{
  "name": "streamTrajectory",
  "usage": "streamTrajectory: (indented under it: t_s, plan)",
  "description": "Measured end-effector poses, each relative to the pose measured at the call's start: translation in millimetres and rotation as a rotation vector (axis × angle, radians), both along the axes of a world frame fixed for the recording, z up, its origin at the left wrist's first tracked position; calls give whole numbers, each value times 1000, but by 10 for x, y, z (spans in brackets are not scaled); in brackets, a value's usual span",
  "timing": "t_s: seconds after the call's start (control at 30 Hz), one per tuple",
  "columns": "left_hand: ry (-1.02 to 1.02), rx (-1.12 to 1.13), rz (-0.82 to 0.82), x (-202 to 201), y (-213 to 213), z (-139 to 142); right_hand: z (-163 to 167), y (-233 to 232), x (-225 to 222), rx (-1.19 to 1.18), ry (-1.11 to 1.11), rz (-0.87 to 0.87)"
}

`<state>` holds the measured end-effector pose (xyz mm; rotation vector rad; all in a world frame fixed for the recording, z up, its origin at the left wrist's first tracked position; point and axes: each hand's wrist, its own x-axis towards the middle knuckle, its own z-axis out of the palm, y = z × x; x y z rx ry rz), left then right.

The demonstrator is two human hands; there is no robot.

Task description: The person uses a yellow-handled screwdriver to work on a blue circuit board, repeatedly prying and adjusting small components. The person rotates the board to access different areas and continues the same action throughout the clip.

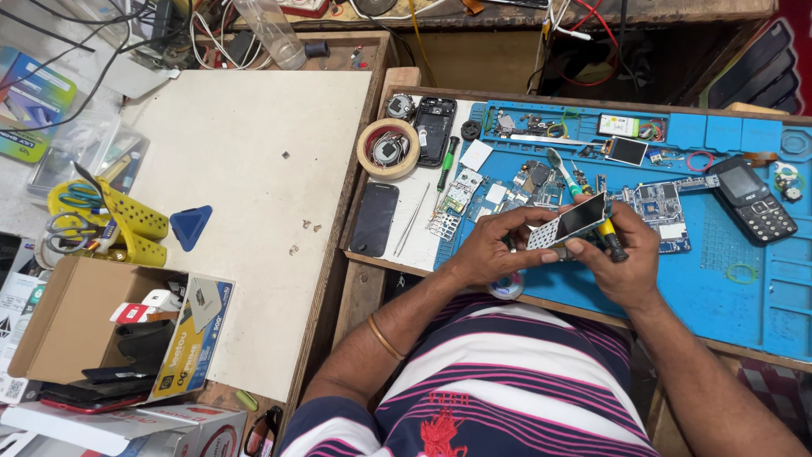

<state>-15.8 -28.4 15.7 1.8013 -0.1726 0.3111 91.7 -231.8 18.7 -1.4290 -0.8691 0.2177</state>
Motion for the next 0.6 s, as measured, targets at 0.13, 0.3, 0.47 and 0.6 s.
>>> streamTrajectory:
  t_s: [0.13, 0.3, 0.47, 0.6]
  plan:
    - [15, 24, 12, -10, -16, -9, -8, 2, 13, -7, -49, 24]
    - [27, 34, 0, -16, -11, -5, 32, 22, -29, -39, -52, 39]
    - [1, 11, -9, -27, -12, 10, 92, 49, -65, -56, -39, 48]
    - [11, -24, -17, -25, -13, 9, 118, 38, -84, -73, -73, 15]
